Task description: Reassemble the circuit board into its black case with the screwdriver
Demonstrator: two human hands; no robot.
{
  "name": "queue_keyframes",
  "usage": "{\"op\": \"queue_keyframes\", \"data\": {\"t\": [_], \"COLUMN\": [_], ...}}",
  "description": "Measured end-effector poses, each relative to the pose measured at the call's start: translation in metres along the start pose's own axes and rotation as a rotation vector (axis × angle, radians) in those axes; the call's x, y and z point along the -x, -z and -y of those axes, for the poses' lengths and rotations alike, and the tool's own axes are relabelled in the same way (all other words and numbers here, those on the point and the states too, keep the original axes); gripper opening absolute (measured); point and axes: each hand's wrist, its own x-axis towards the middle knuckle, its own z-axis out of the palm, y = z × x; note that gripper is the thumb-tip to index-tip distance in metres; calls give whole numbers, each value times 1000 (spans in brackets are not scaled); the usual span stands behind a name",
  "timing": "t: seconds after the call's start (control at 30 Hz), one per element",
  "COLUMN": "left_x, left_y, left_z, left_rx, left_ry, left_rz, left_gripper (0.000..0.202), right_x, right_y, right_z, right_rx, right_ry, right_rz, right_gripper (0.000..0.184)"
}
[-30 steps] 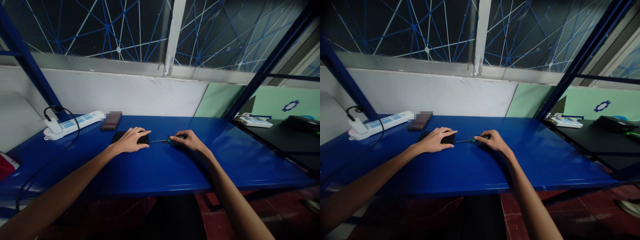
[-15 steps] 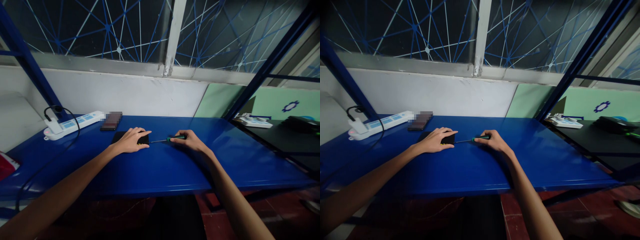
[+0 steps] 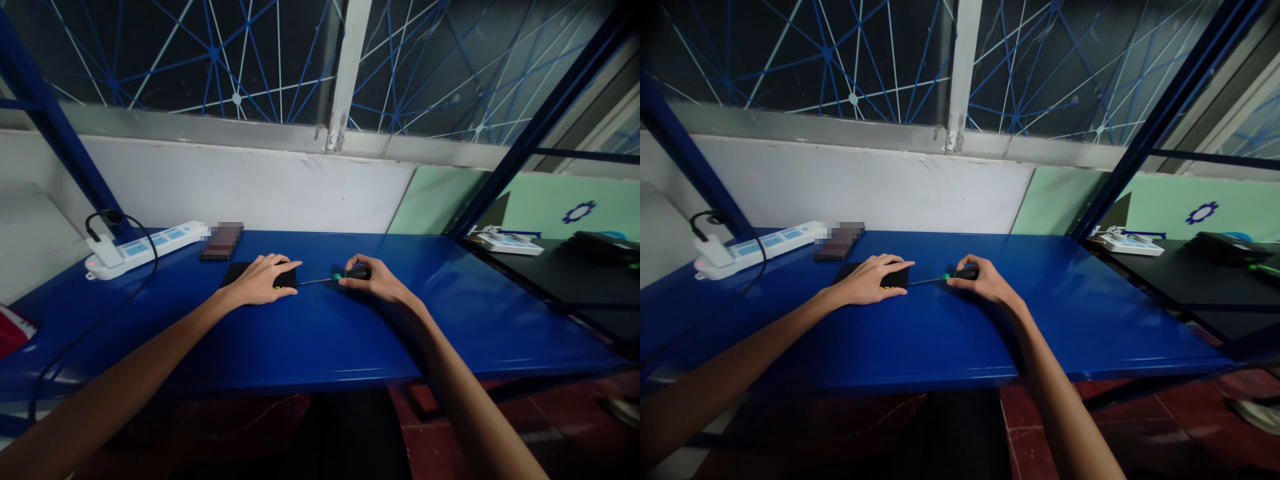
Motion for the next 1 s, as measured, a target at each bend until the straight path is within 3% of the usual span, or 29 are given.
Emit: {"op": "queue_keyframes", "data": {"t": [0.17, 0.5, 0.73, 1.0], "left_x": [0, 0, 0, 0], "left_y": [1, 0, 0, 0], "left_z": [-1, 0, 0, 0], "left_rx": [1, -3, -5, 0], "left_ry": [4, 10, -3, 5], "left_rz": [8, 6, 1, 5], "left_gripper": [65, 65, 65, 65], "right_x": [-2, -1, -2, -2], "right_y": [0, 0, 0, 1], "right_z": [-5, 2, -6, -5], "right_rx": [-37, 203, 20, 32], "right_ry": [0, 22, 32, -2], "right_rz": [4, -70, 2, 2], "right_gripper": [38, 43, 39, 34]}}
